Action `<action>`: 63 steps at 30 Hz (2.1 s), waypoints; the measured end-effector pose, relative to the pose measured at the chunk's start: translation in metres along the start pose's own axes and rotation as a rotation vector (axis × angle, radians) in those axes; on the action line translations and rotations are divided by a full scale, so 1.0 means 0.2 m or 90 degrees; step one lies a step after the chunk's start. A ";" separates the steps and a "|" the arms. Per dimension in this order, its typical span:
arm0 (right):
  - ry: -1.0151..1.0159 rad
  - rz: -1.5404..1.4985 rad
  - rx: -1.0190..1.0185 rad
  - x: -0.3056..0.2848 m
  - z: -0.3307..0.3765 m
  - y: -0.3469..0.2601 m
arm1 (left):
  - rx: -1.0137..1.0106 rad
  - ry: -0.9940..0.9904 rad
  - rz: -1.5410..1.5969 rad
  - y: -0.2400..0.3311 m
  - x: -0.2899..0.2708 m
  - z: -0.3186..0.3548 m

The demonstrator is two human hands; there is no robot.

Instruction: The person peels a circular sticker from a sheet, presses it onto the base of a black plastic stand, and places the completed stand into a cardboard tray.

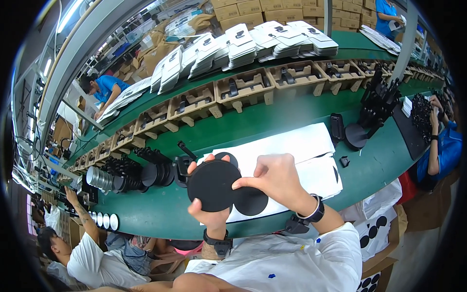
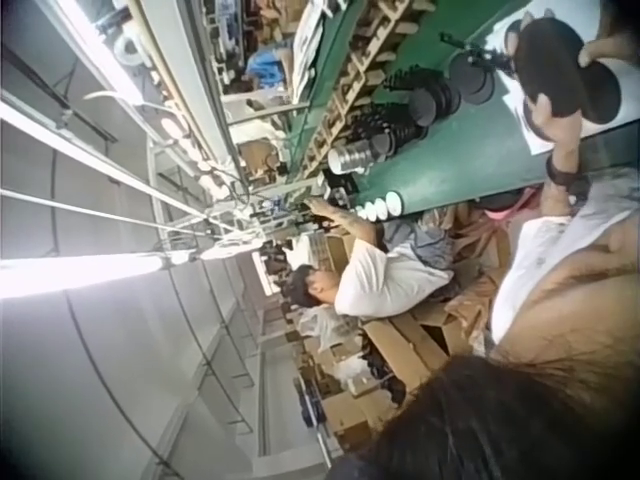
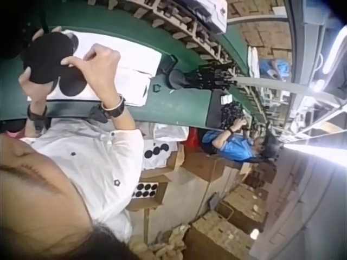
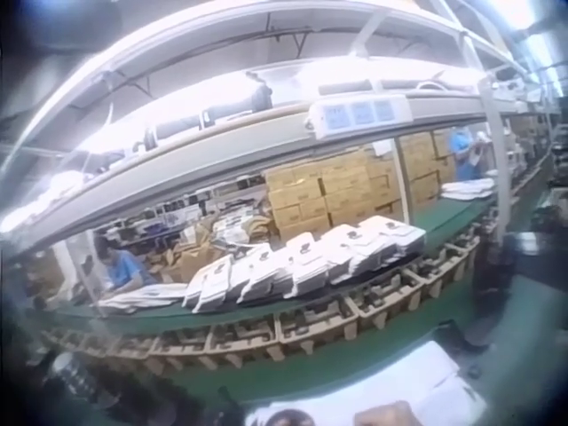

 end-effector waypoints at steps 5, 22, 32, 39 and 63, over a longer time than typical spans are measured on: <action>-0.012 -0.330 0.012 0.13 -0.01 -0.02 | -0.051 0.021 0.116 0.02 -0.05 -0.01; 0.183 -0.137 -0.312 0.15 -0.02 -0.08 | -0.164 0.105 0.112 0.03 -0.07 -0.05; 0.203 0.065 -0.604 0.21 0.15 -0.20 | -0.083 0.061 0.141 -0.01 -0.13 -0.06; 0.180 -0.076 -0.465 0.13 0.11 -0.14 | -0.002 0.007 0.052 -0.04 -0.31 -0.06; 0.070 0.160 -0.310 0.39 -0.98 0.00 | 0.298 0.001 -0.925 0.43 -0.63 -0.42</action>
Point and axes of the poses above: each hand's wrist, its own z-axis away from the middle knuckle, its own x-axis out of the palm, y = z × x, the point moved 6 cm from there along -z, towards the middle knuckle, and after that the axes turned 8 degrees about y, right-handed, at the moved point
